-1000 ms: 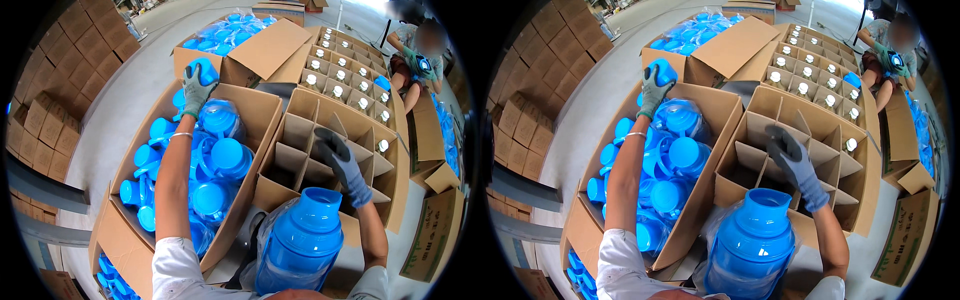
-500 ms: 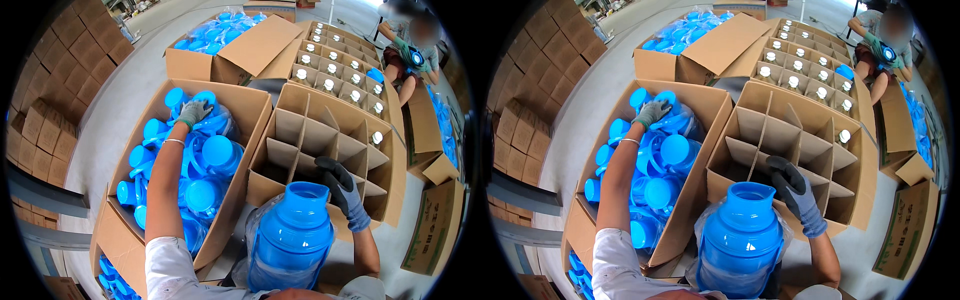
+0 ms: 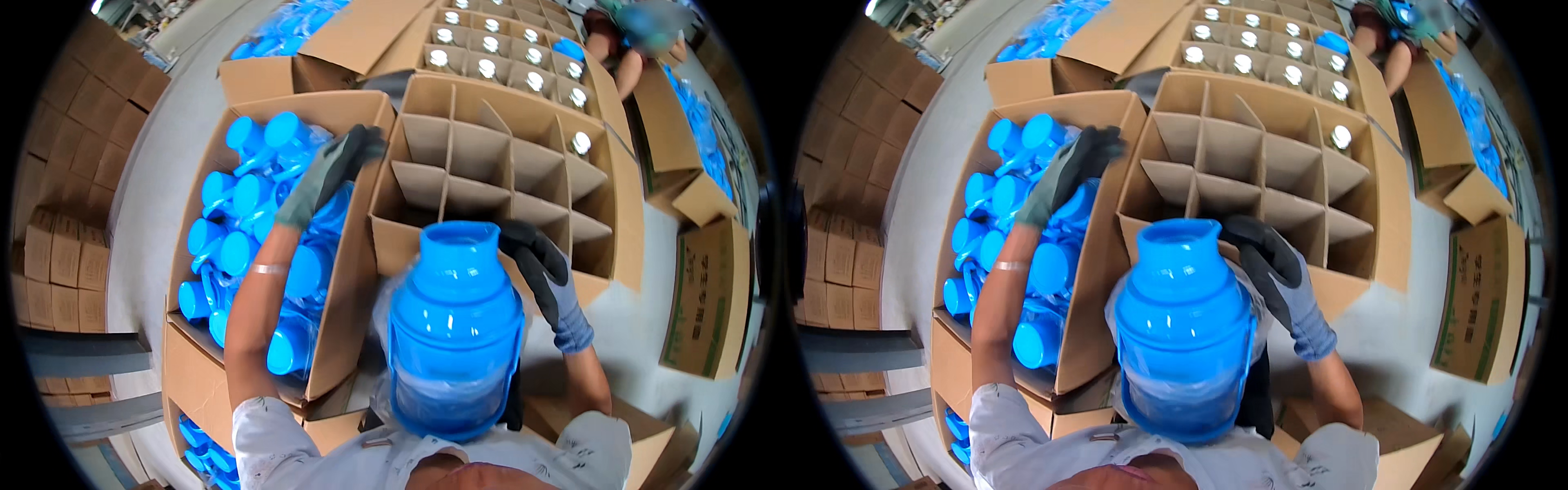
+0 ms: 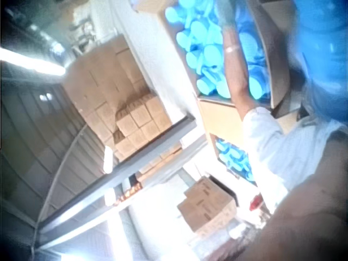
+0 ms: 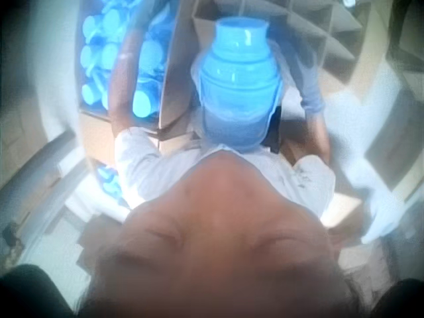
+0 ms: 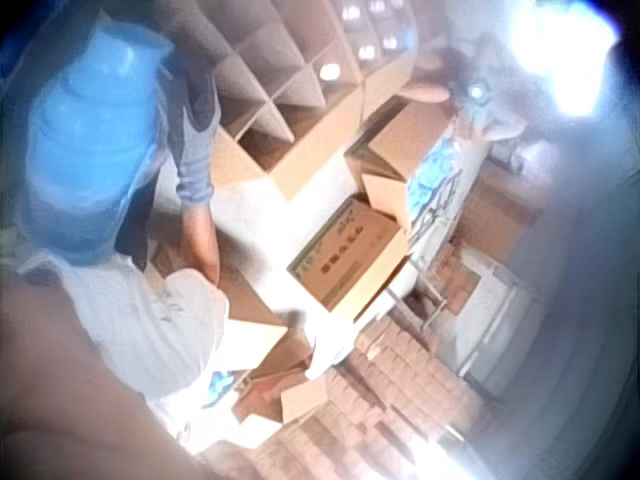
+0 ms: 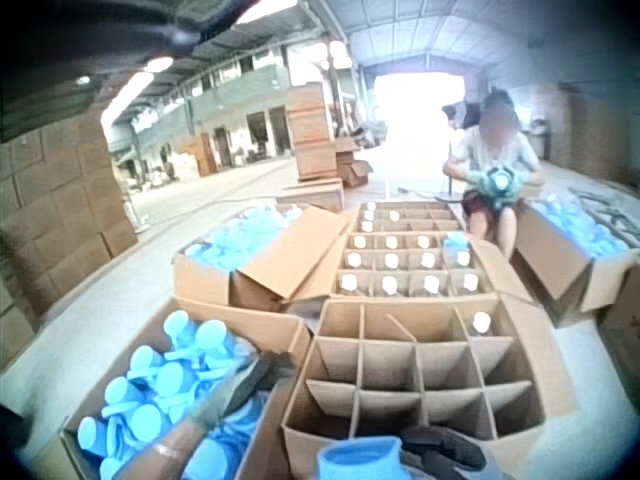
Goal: The person assembles blue water bottles by inserting stainless steel inner containers into blue plastic shells and screwing on the lids. They then wrap each assembled bottle in a clear plastic bag and place it into a cardboard box. The process is repeated continuously with materials organized in boxes around the workspace.
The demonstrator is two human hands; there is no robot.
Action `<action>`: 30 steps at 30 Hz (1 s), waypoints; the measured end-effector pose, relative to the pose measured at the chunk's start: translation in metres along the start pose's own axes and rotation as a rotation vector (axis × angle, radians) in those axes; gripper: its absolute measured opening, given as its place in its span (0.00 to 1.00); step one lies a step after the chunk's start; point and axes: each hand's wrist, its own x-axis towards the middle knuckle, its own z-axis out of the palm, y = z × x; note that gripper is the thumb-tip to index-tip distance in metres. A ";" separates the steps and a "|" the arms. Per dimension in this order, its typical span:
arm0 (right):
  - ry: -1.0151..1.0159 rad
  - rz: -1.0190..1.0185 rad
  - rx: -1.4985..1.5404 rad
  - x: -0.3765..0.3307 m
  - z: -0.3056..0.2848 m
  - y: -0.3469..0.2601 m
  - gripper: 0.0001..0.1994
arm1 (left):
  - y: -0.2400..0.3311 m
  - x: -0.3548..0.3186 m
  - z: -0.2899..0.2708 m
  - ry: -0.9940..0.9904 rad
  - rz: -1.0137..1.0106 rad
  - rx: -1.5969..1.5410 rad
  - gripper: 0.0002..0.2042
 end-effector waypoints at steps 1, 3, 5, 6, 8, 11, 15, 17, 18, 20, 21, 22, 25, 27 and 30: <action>0.020 -0.007 0.059 -0.008 0.001 0.000 0.20 | 0.027 -0.013 0.030 -0.102 -0.055 -0.310 0.33; 0.026 0.013 0.105 -0.023 0.006 0.001 0.22 | 0.106 -0.033 0.071 -0.211 -0.143 -0.747 0.33; 0.035 -0.037 -0.024 -0.030 0.014 -0.016 0.24 | 0.195 -0.037 0.091 -0.145 -0.168 -0.886 0.37; 0.023 -0.016 0.023 -0.033 0.024 -0.031 0.25 | 0.194 -0.039 0.095 -0.122 -0.148 -0.853 0.37; 0.045 0.021 0.026 -0.041 0.041 -0.045 0.30 | 0.204 -0.036 0.100 -0.138 -0.208 -1.037 0.39; 0.158 -0.217 -0.586 -0.064 0.060 -0.020 0.34 | 0.203 -0.037 0.111 -0.181 -0.198 -1.115 0.37; 0.046 -0.123 0.148 -0.072 0.033 -0.014 0.31 | 0.225 -0.048 0.112 -0.142 -0.136 -0.978 0.35; -0.043 -0.145 0.529 -0.082 0.033 -0.016 0.28 | 0.237 -0.056 0.099 -0.152 -0.049 -0.884 0.40; -0.088 -0.201 0.513 -0.086 0.031 -0.021 0.28 | 0.241 -0.058 0.096 -0.145 0.043 -0.877 0.38; -0.004 -0.145 0.420 -0.091 0.037 -0.023 0.28 | 0.233 -0.072 0.091 -0.074 0.005 -0.950 0.37; 0.060 -0.186 0.166 -0.093 0.030 0.007 0.28 | 0.226 -0.079 0.092 -0.044 -0.014 -0.985 0.37; 0.047 -0.221 -0.031 -0.106 0.015 0.062 0.28 | 0.213 -0.084 0.097 -0.008 -0.035 -1.008 0.37; -0.096 0.124 0.297 -0.141 0.022 0.082 0.27 | 0.196 -0.097 0.098 0.092 -0.150 -0.966 0.36; -0.190 0.718 0.520 -0.172 0.024 0.076 0.25 | 0.200 -0.097 0.092 0.022 -0.174 -0.982 0.37; -0.148 0.669 0.141 -0.182 -0.022 0.086 0.22 | 0.224 -0.071 0.104 -0.161 -0.176 -1.052 0.39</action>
